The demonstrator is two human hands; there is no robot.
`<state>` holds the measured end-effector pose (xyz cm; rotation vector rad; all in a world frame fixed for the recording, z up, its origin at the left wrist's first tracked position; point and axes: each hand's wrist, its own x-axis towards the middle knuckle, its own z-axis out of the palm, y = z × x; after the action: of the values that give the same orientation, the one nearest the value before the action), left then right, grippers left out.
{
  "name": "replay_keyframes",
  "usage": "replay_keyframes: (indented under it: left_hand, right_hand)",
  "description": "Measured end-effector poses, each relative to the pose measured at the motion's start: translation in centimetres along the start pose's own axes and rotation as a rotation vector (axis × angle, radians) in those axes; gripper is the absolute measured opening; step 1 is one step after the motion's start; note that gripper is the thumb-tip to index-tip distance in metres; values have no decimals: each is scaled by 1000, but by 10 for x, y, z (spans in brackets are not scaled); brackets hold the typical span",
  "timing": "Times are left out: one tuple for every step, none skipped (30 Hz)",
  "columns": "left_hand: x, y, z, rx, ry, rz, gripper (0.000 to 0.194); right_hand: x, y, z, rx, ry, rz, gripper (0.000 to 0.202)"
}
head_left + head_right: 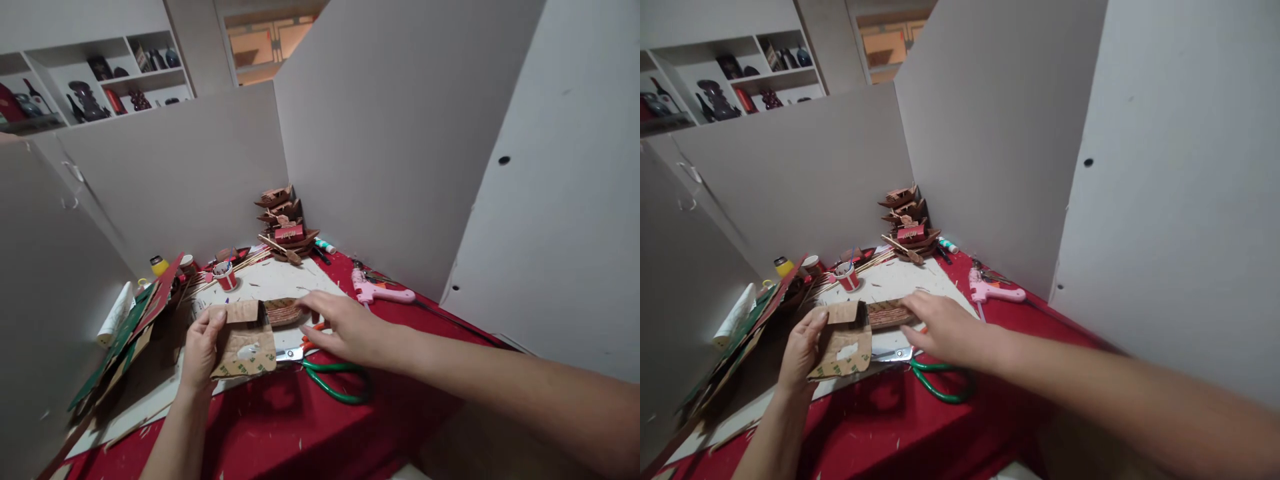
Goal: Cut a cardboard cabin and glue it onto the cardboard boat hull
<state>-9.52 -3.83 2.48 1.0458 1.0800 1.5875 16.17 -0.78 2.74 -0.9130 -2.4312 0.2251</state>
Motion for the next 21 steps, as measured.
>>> replay_keyframes:
  left_hand:
    - [-1,-1,2,11,-19,-17,29]
    - [-2,-2,4,22,-41,-35,29]
    - [-3,-3,7,32,-65,-53,29]
    - [-4,-4,9,42,-90,-70,29]
    - [-5,-4,11,49,-114,-85,29]
    - [-6,-4,13,56,-137,-99,30]
    - [-7,-3,14,61,-160,-113,31]
    - [-8,-2,15,66,-186,-118,34]
    - [-9,-1,15,71,-210,-112,35]
    - [-10,1,16,75,-229,-96,36]
    - [-11,3,16,77,-245,-75,35]
    - [-12,5,15,78,-253,-50,32]
    - [-13,6,15,81,-253,-20,27]
    - [-14,7,15,87,-246,10,23]
    - [-15,7,15,100,-238,34,21]
    - [-16,7,15,122,-230,60,21]
    - [-17,7,15,151,-218,85,21]
    - [-17,6,15,184,-202,109,20]
    - [-18,5,14,222,-186,128,19]
    - [-19,3,13,264,-172,149,17]
    - [-19,2,12,308,-161,172,15]
  right_hand:
    - [4,-3,-1,70,141,-87,35]
    - [8,-5,-1,121,244,-183,40]
    - [13,-7,1,143,296,-276,42]
    - [18,-8,3,143,317,-351,41]
    - [23,-8,7,131,325,-404,37]
    - [27,-8,10,114,333,-443,31]
    - [30,-7,14,103,349,-479,26]
    - [32,-6,17,105,374,-511,23]
    - [33,-5,20,127,403,-535,22]
    - [33,-5,21,175,429,-548,22]
    - [33,-5,22,253,445,-543,22]
    - [32,-6,23,358,445,-515,22]
    - [31,-7,23,481,431,-467,23]
    - [31,-7,24,611,406,-408,24]
    - [30,-7,25,737,374,-346,24]
    - [30,-6,26,846,345,-291,23]
    - [30,-5,29,934,327,-253,22]
    - [31,-2,31,997,316,-234,21]
    - [31,1,34,1039,307,-224,21]
    - [32,4,36,1064,291,-214,22]
    - [31,6,38,1076,265,-199,24]
